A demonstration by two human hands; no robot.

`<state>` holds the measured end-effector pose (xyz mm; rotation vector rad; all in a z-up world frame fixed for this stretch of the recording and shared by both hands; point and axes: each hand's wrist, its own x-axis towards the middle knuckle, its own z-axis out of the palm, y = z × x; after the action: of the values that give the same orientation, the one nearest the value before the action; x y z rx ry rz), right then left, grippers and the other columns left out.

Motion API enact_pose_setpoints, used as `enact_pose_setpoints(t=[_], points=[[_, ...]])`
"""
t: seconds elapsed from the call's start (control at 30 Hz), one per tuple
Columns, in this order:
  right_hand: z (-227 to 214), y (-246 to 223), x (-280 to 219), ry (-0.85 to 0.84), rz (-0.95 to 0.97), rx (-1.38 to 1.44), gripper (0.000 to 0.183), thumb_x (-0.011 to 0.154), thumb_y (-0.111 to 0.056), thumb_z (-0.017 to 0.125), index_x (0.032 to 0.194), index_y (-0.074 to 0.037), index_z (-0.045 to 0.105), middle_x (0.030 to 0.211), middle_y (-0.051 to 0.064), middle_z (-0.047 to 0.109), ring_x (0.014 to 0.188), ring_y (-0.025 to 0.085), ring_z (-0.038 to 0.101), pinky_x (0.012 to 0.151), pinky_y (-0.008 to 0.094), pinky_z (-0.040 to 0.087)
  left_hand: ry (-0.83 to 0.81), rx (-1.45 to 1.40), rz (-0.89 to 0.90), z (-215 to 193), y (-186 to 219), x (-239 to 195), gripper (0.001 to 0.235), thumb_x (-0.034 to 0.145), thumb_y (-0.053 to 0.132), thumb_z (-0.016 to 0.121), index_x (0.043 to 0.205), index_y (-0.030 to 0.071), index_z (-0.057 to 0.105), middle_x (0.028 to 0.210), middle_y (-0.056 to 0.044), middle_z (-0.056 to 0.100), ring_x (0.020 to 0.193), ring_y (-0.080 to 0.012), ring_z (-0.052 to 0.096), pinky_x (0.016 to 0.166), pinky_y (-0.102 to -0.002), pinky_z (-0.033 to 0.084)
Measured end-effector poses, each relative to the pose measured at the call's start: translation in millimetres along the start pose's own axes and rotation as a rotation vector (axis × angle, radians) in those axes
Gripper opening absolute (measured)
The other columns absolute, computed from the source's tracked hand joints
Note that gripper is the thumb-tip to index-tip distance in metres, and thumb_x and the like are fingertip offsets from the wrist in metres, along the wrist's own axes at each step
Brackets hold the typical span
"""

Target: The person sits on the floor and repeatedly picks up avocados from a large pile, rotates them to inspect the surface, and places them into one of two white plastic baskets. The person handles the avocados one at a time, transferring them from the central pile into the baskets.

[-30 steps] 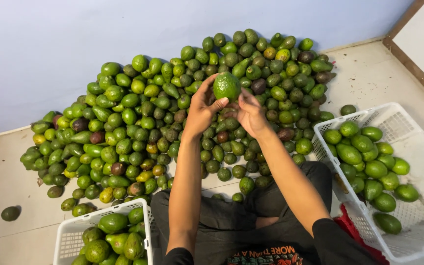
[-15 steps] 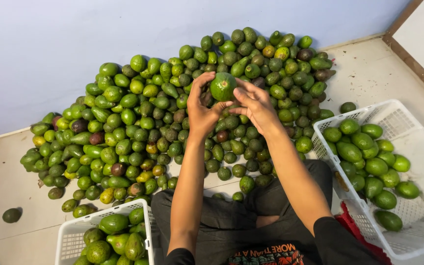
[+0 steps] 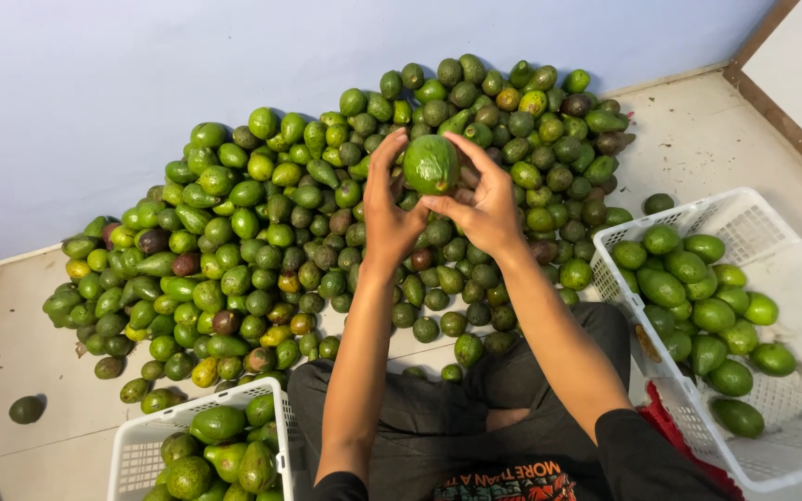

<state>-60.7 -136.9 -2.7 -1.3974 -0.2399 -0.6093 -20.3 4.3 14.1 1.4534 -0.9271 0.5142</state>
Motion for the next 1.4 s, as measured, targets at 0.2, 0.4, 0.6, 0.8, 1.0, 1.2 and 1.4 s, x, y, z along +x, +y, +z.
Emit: enact_pose_setpoints(t=[0.2, 0.4, 0.6, 0.8, 1.0, 1.2, 1.4], points=[[2, -14, 1, 0.026, -0.096, -0.057, 0.078, 0.075, 0.016, 0.086, 0.144, -0.005, 0.056, 0.148, 0.016, 0.053, 0.133, 0.034, 0.056, 0.102, 0.042, 0.059, -0.144, -0.409, -0.475, -24, -13, -4, 0.058, 0.089, -0.021, 0.037, 0.145, -0.01, 0.047, 0.126, -0.031, 0.052, 0.098, -0.0357, 0.063, 0.084, -0.061, 0.062], [1, -7, 4, -0.032, -0.4, -0.279, 0.059, 0.082, 0.024, 0.075, 0.134, 0.0, 0.063, 0.143, 0.021, 0.058, 0.135, 0.039, 0.053, 0.105, 0.049, 0.054, -0.193, -0.464, -0.522, -24, -13, 0, 0.045, 0.103, 0.03, 0.064, 0.134, -0.002, 0.065, 0.102, -0.027, 0.071, 0.083, -0.0376, 0.076, 0.068, -0.049, 0.067], [4, -42, -5, -0.124, -0.354, -0.391, 0.061, 0.091, 0.019, 0.07, 0.146, 0.0, 0.051, 0.151, 0.021, 0.048, 0.137, 0.048, 0.048, 0.1, 0.059, 0.055, -0.186, -0.437, -0.533, -26, 9, 7, 0.053, 0.096, 0.029, 0.078, 0.139, 0.003, 0.062, 0.113, -0.02, 0.073, 0.095, -0.0253, 0.073, 0.074, -0.042, 0.067], [-23, -36, -4, -0.201, 0.033, 0.002, 0.084, 0.087, -0.008, 0.078, 0.158, -0.002, 0.034, 0.157, 0.03, 0.037, 0.141, 0.053, 0.039, 0.109, 0.059, 0.047, -0.18, -0.393, -0.301, -30, 2, 8, 0.075, 0.076, -0.013, 0.085, 0.144, 0.004, 0.057, 0.145, -0.022, 0.057, 0.135, -0.0436, 0.052, 0.099, -0.05, 0.061], [-22, -21, -3, -0.054, 0.471, 0.259, 0.047, 0.099, -0.042, 0.067, 0.117, 0.001, 0.07, 0.11, 0.026, 0.071, 0.08, 0.036, 0.076, 0.054, 0.044, 0.067, -0.183, -0.344, -0.191, -25, 16, 10, 0.064, 0.079, -0.012, 0.082, 0.137, 0.007, 0.063, 0.143, -0.014, 0.061, 0.141, -0.0367, 0.048, 0.107, -0.052, 0.055], [-20, -24, 0, -0.078, 0.415, 0.311, 0.042, 0.098, -0.025, 0.069, 0.126, 0.006, 0.066, 0.116, 0.029, 0.07, 0.094, 0.041, 0.075, 0.07, 0.055, 0.067, -0.164, -0.213, -0.148, -16, 19, 6, 0.096, 0.08, -0.027, 0.068, 0.161, 0.013, 0.036, 0.152, -0.022, 0.052, 0.141, -0.0461, 0.047, 0.11, -0.067, 0.049], [-30, 9, 5, -0.168, 0.111, 0.213, 0.068, 0.093, 0.002, 0.071, 0.154, 0.004, 0.041, 0.149, 0.027, 0.051, 0.13, 0.037, 0.059, 0.096, 0.05, 0.061, -0.197, -0.26, -0.31, -16, 27, -3, 0.08, 0.08, -0.024, 0.047, 0.154, 0.005, 0.044, 0.124, -0.021, 0.063, 0.101, -0.0331, 0.062, 0.087, -0.046, 0.058]])
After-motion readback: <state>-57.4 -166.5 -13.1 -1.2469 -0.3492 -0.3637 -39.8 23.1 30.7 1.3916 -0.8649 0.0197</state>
